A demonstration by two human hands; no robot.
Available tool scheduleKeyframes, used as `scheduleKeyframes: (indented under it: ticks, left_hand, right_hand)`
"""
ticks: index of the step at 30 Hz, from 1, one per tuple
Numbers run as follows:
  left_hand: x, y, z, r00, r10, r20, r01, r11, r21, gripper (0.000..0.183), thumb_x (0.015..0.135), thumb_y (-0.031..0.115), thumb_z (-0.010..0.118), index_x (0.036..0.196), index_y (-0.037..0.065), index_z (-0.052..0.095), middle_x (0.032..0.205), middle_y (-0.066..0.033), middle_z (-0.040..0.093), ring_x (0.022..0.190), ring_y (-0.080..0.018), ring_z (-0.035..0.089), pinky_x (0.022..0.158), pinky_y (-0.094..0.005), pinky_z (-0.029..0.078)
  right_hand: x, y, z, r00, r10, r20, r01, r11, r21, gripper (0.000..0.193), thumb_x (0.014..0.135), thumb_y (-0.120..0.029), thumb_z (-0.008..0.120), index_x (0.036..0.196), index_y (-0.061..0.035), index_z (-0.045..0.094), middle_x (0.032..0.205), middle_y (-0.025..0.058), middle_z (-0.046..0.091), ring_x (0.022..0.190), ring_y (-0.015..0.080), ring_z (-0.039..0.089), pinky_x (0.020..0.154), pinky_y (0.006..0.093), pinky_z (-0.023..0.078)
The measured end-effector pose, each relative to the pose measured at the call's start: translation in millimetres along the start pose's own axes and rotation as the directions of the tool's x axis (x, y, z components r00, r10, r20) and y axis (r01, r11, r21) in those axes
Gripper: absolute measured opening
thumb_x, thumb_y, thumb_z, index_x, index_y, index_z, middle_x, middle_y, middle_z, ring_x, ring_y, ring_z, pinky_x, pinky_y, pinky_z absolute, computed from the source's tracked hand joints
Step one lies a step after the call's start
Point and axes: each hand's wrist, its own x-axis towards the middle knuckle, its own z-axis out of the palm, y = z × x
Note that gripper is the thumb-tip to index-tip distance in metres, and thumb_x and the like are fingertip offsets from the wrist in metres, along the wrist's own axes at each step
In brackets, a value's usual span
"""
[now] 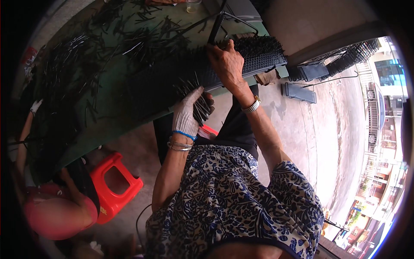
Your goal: Inserting thin metal strips into a black metal mesh panel to assemble a component.
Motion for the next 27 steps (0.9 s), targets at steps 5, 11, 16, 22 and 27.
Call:
scheduleKeyframes:
  ticks: [5, 11, 16, 22, 27]
  left_hand:
    - [0, 2, 0, 0.999, 0.023, -0.033, -0.023, 1.0, 0.014, 0.015, 0.088, 0.015, 0.065, 0.095, 0.001, 0.065, 0.076, -0.0102, 0.068, 0.06, -0.0188, 0.066, 0.053, -0.0289, 0.055]
    - [3, 2, 0, 0.999, 0.047, -0.016, -0.045, 0.992, 0.121, 0.018, 0.087, 0.015, 0.066, 0.098, 0.001, 0.066, 0.077, -0.0087, 0.068, 0.061, -0.0176, 0.067, 0.052, -0.0273, 0.054]
    - [-2, 4, 4, 0.998, 0.064, 0.016, -0.066, 0.97, 0.233, 0.019, 0.087, 0.016, 0.067, 0.099, 0.001, 0.066, 0.076, -0.0084, 0.068, 0.06, -0.0164, 0.067, 0.05, -0.0251, 0.053]
    - [-5, 5, 4, 0.998, 0.047, 0.05, -0.059, 0.962, 0.267, 0.021, 0.086, 0.017, 0.068, 0.1, 0.001, 0.066, 0.079, -0.0093, 0.069, 0.061, -0.0162, 0.067, 0.05, -0.0248, 0.053]
    - [-5, 5, 3, 0.998, 0.049, 0.029, -0.054, 0.972, 0.229, 0.021, 0.086, 0.016, 0.068, 0.099, 0.0, 0.067, 0.078, -0.0092, 0.068, 0.062, -0.0175, 0.067, 0.051, -0.0252, 0.053]
  right_hand:
    - [-6, -3, -30, 0.986, -0.002, 0.164, -0.06, 0.926, 0.373, 0.027, 0.086, -0.028, 0.068, 0.105, -0.0089, 0.071, 0.092, 0.014, 0.065, 0.079, 0.0268, 0.065, 0.068, 0.036, 0.052]
    - [-22, -8, -49, 0.819, -0.143, 0.556, -0.377, 0.596, 0.709, 0.023, 0.088, -0.018, 0.067, 0.095, 0.0034, 0.068, 0.083, 0.0077, 0.069, 0.075, 0.012, 0.064, 0.065, 0.0289, 0.05]
    - [-21, -3, -47, 0.778, -0.137, 0.614, -0.501, 0.455, 0.736, 0.016, 0.088, -0.011, 0.062, 0.092, 0.0042, 0.066, 0.074, 0.0053, 0.064, 0.066, 0.0109, 0.061, 0.062, 0.0249, 0.05]
    - [-22, 1, -45, 0.775, -0.148, 0.615, -0.533, 0.371, 0.76, 0.016, 0.089, -0.011, 0.063, 0.093, 0.004, 0.064, 0.074, 0.0057, 0.064, 0.066, 0.0111, 0.062, 0.062, 0.0253, 0.051]
    - [-21, 0, -54, 0.766, -0.087, 0.637, -0.586, 0.314, 0.747, 0.014, 0.091, -0.01, 0.062, 0.092, 0.0035, 0.064, 0.077, 0.0064, 0.065, 0.068, 0.0122, 0.063, 0.064, 0.025, 0.053]
